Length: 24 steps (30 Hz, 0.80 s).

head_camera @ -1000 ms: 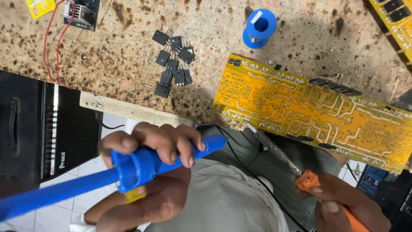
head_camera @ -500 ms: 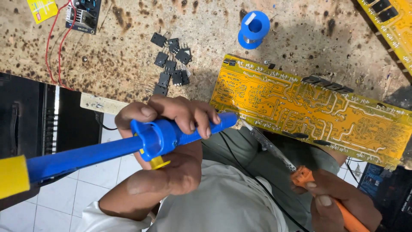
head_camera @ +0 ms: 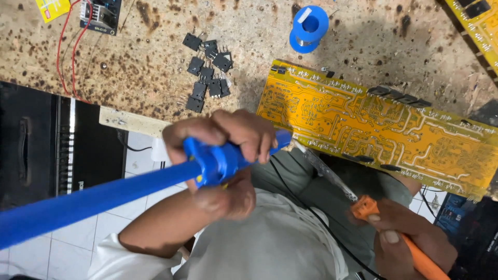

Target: Desoldering electronic components from a large printed circuit board using a soldering iron and a manual desoldering pump.

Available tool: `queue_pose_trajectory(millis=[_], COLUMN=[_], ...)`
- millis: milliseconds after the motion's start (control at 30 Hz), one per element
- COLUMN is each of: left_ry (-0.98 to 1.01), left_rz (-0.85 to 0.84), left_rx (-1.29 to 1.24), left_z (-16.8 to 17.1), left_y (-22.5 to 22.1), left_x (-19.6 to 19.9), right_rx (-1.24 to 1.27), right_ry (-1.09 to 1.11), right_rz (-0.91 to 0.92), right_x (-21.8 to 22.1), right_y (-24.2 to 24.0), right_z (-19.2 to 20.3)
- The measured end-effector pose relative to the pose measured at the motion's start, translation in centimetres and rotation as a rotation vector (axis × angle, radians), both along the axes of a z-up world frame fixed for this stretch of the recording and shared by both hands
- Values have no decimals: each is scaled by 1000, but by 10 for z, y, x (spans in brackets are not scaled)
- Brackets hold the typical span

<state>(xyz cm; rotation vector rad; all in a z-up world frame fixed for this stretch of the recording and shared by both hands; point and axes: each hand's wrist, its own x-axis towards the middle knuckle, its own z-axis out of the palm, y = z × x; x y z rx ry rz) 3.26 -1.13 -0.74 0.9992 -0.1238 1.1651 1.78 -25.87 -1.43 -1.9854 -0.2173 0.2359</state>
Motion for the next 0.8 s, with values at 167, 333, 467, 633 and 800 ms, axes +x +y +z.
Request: queue_pose_trajectory(millis=[167,333,467,633,800], left_ry=[131,289,986,1347,1183], left_rz=[-156,-226,-444,-804,-955], left_rx=[-115,-59,405,1155,1392], left_z=[6,41,25,10,-8], left_y=[7,15,23,-12,-36], left_x=[-8,-50,-103,-102,-109], right_rx=[256,253,65,1,252], right_ry=[-76,372,1083,-246,1335], right_rz=[-17,394,152,522,-144], right_x=[-1,83,86,61,37], right_y=[-2,-142,-374,-237,-166], right_z=[-21,-181,-264,-151,-88])
